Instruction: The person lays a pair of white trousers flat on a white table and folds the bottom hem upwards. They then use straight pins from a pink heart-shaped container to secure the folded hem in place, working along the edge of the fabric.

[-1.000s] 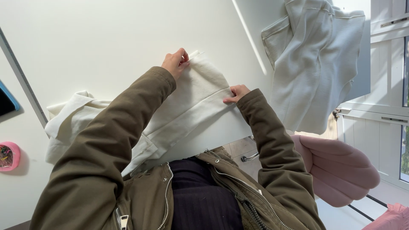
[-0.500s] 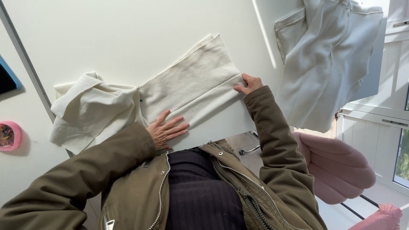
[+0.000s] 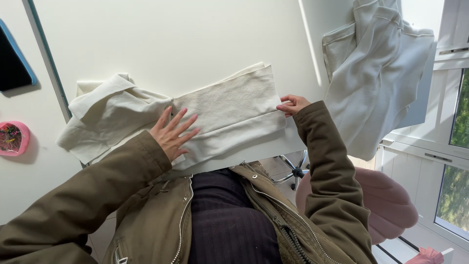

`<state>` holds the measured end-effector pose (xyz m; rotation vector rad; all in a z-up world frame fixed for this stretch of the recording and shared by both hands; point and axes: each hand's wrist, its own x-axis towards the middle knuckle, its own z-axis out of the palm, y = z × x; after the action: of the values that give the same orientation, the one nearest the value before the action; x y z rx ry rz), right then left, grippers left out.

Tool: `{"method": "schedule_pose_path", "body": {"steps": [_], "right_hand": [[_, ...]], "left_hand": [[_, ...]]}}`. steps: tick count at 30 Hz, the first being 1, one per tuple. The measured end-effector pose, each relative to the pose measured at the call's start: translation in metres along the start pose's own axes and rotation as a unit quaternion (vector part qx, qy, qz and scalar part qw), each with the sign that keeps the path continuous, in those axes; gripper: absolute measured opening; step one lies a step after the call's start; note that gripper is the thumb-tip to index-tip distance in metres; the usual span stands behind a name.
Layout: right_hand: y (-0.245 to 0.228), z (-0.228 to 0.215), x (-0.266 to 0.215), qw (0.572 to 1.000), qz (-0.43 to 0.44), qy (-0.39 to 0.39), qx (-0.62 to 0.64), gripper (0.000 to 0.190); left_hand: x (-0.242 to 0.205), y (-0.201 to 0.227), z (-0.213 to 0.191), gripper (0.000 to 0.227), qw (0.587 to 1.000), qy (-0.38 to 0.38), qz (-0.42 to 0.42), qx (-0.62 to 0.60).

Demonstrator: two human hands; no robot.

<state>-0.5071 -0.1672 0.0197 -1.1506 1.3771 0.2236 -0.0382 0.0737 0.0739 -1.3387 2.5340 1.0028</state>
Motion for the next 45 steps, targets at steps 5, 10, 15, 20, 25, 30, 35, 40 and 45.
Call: {"method": "schedule_pose_path", "body": {"steps": [5, 10, 15, 20, 25, 30, 35, 40, 45], "right_hand": [[-0.043, 0.033, 0.011, 0.991, -0.083, 0.103, -0.001, 0.047], [-0.052, 0.063, 0.007, 0.979, -0.112, 0.160, 0.058, 0.043], [-0.042, 0.057, 0.011, 0.982, -0.106, 0.156, 0.000, 0.042], [-0.051, 0.026, 0.019, 0.995, -0.094, -0.002, 0.038, 0.053], [-0.080, 0.010, 0.041, 0.987, -0.078, 0.026, 0.135, 0.046], [-0.081, 0.030, 0.046, 0.969, -0.201, 0.112, 0.094, 0.025], [-0.087, 0.042, 0.049, 0.953, -0.207, 0.218, 0.032, 0.019], [-0.103, 0.048, 0.045, 0.949, -0.176, 0.261, -0.009, 0.019], [-0.097, 0.034, 0.064, 0.944, -0.177, 0.273, -0.046, 0.017]], "left_hand": [[0.006, -0.010, -0.006, 0.090, 0.956, -0.021, -0.104, 0.275], [-0.008, -0.024, 0.007, 0.090, 0.964, 0.025, -0.146, 0.221], [-0.001, -0.055, -0.004, 0.084, 0.982, -0.046, -0.145, 0.115], [0.043, -0.069, -0.052, 0.070, 0.977, -0.039, -0.104, -0.181], [0.070, -0.043, -0.070, 0.057, 0.967, 0.036, -0.250, 0.028], [0.067, -0.054, -0.069, 0.057, 0.955, -0.019, -0.288, -0.070], [0.069, -0.076, -0.048, 0.049, 0.940, 0.077, -0.266, -0.198], [0.061, -0.076, -0.043, 0.039, 0.901, 0.112, -0.280, -0.311], [0.057, -0.077, -0.034, 0.036, 0.909, 0.180, -0.251, -0.280]]}}
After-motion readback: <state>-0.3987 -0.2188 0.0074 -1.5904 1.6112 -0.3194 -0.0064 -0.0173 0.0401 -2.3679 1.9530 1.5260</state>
